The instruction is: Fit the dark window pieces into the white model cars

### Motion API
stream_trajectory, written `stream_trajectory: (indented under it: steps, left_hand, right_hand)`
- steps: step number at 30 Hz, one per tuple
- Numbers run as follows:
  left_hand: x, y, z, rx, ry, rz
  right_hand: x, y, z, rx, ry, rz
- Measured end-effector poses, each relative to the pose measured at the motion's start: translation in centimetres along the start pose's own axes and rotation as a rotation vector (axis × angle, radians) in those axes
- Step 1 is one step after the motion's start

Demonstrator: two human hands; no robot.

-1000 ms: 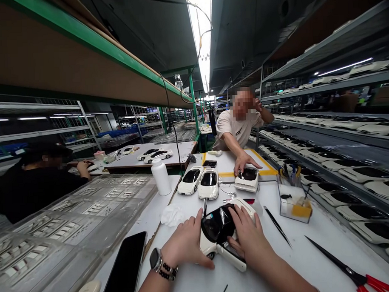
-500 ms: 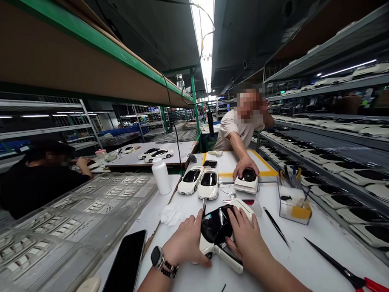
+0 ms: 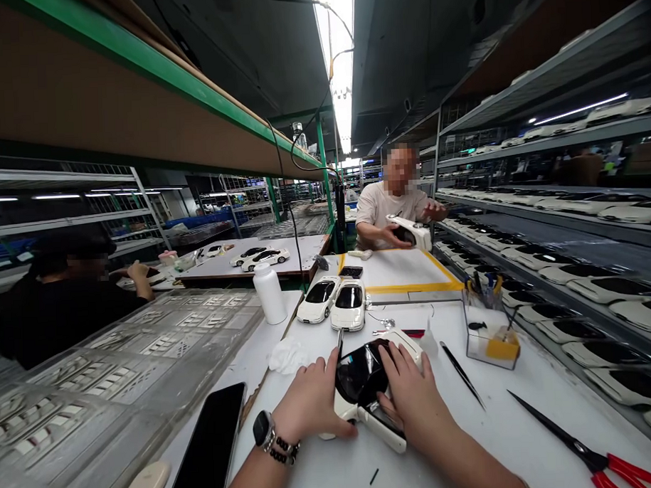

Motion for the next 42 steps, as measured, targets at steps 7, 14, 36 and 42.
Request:
stream_trajectory:
  steps: [7, 14, 36, 42]
  left_hand:
    - [-3.4, -1.2, 1.7, 0.127, -0.091, 0.234]
    - [-4.7, -2.2, 5.1, 0.404, -0.255, 0.273]
    - [-4.6, -2.9, 6.5, 0.617, -0.579, 0.267]
    - [-4.6, -2.9, 6.5, 0.626, -0.619, 0.261]
  right_hand:
    - [-2.1, -0.5, 1.5, -0.061, 0.154, 0.075]
    - [-5.9, -2.3, 0.6, -0.291, 0.335, 0.574]
    - [-5.8, -2.9, -1.3, -0.449, 0.633, 0.559]
    - [-5.1, -2.3, -1.1, -0.411, 0.765, 0.456]
Point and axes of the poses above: each hand's wrist, its own y-axis towards the middle knuckle, its own x-axis out of the palm, z = x × y, the point moved 8 cm from there along y, towards the middle knuckle, and after that the axes turned 3 degrees about -y, right-handed, at the moved point
